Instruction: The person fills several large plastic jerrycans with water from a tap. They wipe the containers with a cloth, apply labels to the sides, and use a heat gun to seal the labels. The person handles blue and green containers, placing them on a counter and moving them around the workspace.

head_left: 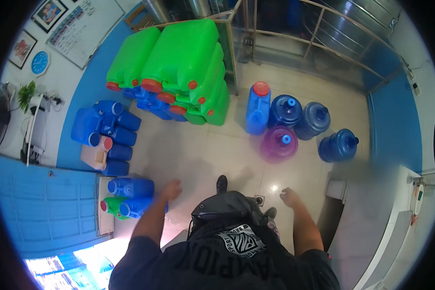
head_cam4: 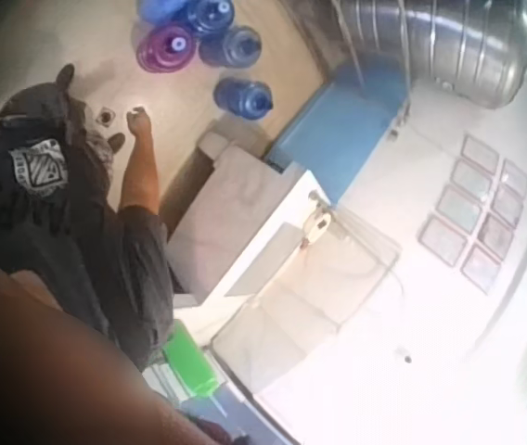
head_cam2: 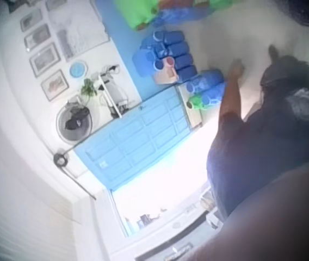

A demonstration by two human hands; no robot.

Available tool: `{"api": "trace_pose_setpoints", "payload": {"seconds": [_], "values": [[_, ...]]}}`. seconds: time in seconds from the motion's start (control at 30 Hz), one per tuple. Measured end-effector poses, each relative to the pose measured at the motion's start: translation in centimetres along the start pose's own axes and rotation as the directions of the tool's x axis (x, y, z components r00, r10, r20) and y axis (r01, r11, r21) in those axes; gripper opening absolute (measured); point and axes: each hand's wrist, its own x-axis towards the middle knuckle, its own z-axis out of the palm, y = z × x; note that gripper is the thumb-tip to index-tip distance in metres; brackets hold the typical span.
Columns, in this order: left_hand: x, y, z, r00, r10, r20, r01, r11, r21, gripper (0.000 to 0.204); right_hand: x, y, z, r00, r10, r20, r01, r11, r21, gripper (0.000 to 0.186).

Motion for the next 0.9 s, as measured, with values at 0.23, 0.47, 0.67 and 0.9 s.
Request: {"api": "trace_pose_setpoints", "payload": {"seconds": [0.23, 0.47, 0.67, 0.9], "values": [[14.7, 10.6, -29.3, 0.604, 0.431, -0.671, -0.26, 0.902, 0.346, 0.045, -2.6, -1.3, 8.3, 0.985, 0.156, 0.069, -0.157, 0.988, 0.012, 0.048], [16.6, 19.8, -35.4, 0.258, 0.615, -0.745, -0.578, 0.716, 0.391, 0.027, -5.0, -3.9, 8.9, 0.947, 0.319, -0.04, -0.299, 0.919, 0.258, 0.048], [17.4, 16.7, -24.6, 0.694, 0.665, -0.276, -0.709, 0.697, -0.102, 0.025, -4.8, -2.7, 7.2, 0.91, 0.405, -0.09, -0.369, 0.889, 0.271, 0.047], [13.0, -3.4, -14.0, 0.957, 0.207, 0.203, -0.257, 0.93, 0.262, 0.045, 12.9, -2.9, 2.9, 0.994, 0.023, -0.108, -0.009, 0.992, 0.123, 0.047]]}}
